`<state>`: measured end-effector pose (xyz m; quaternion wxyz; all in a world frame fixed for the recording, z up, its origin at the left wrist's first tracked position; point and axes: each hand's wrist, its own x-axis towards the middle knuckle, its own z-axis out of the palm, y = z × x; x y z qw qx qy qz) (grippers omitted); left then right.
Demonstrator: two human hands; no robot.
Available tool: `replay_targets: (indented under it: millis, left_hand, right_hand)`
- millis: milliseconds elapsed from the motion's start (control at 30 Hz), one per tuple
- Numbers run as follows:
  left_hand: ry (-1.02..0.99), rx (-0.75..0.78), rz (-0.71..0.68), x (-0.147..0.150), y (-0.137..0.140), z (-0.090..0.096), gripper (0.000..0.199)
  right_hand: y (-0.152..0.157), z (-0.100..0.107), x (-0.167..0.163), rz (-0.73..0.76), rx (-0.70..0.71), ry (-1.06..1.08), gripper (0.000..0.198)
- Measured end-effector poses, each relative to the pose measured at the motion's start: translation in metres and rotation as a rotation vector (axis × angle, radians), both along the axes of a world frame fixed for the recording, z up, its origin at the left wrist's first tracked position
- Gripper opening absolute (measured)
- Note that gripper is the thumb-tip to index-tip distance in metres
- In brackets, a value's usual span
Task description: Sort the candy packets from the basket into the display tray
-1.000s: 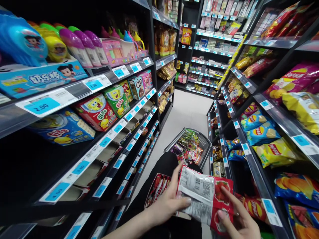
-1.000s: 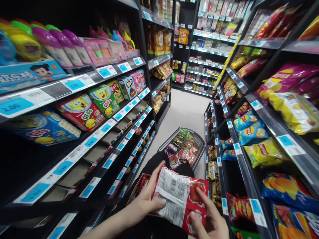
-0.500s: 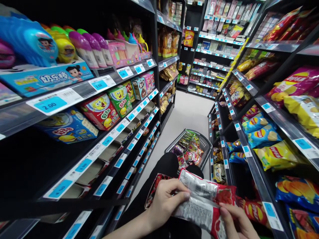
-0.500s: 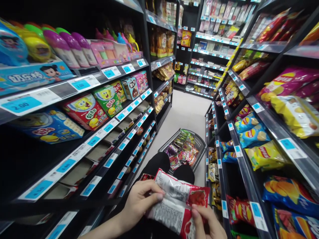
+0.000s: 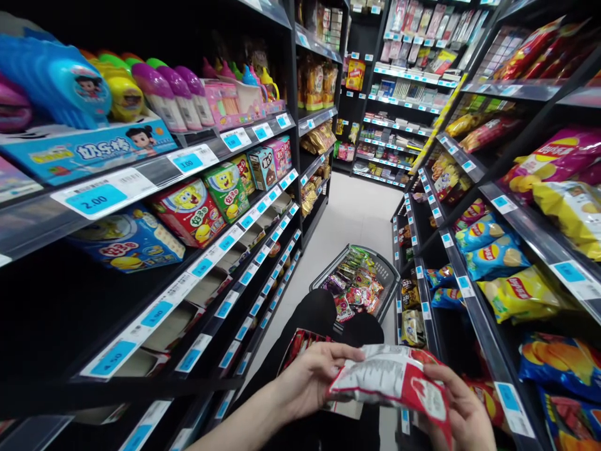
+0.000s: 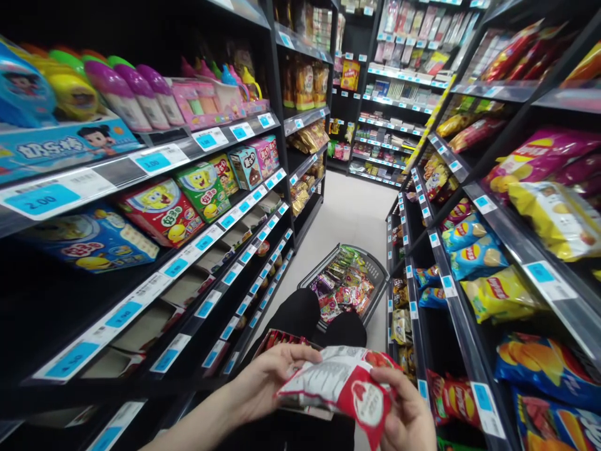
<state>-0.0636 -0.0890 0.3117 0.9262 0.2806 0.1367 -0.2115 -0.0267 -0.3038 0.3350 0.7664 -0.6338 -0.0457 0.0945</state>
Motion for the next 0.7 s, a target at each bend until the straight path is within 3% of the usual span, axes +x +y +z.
replay_targets:
  millis: [67,167,233,333,433,533,700]
  left_hand:
    - [-0.023,-0.005,-0.011,-0.001,-0.003,-0.002,0.045]
    - [-0.040,0.201,0.039,-0.001,-0.014,-0.007,0.036]
    - [-0.058,0.342,0.045,-0.001,-0.022,-0.011,0.025]
    - [-0.110,0.558,0.010,-0.002,-0.030,-0.018,0.035]
    - [-0.176,0.694,-0.030,-0.003,-0.029,-0.020,0.050]
    - [-0.197,0.692,-0.032,-0.003,-0.026,-0.020,0.059]
    - [-0.147,0.534,-0.002,-0.006,-0.028,-0.031,0.060]
  right_hand:
    - [-0.001,0.007,0.004,0.036,-0.050,0.036,0.045]
    - [-0.003,0.017,0.015,0.123,-0.245,0.043,0.034]
    - [-0.004,0.020,0.023,0.064,-0.519,-0.073,0.035]
    - [-0.003,0.020,0.033,-0.195,-1.079,-0.486,0.030]
    - [0.003,0.023,0.039,-0.289,-1.374,-0.852,0.028]
    - [0.008,0.029,0.047,-0.233,-1.377,-0.884,0.040]
    - [0.008,0.031,0.063,0.216,-1.034,-0.492,0.043]
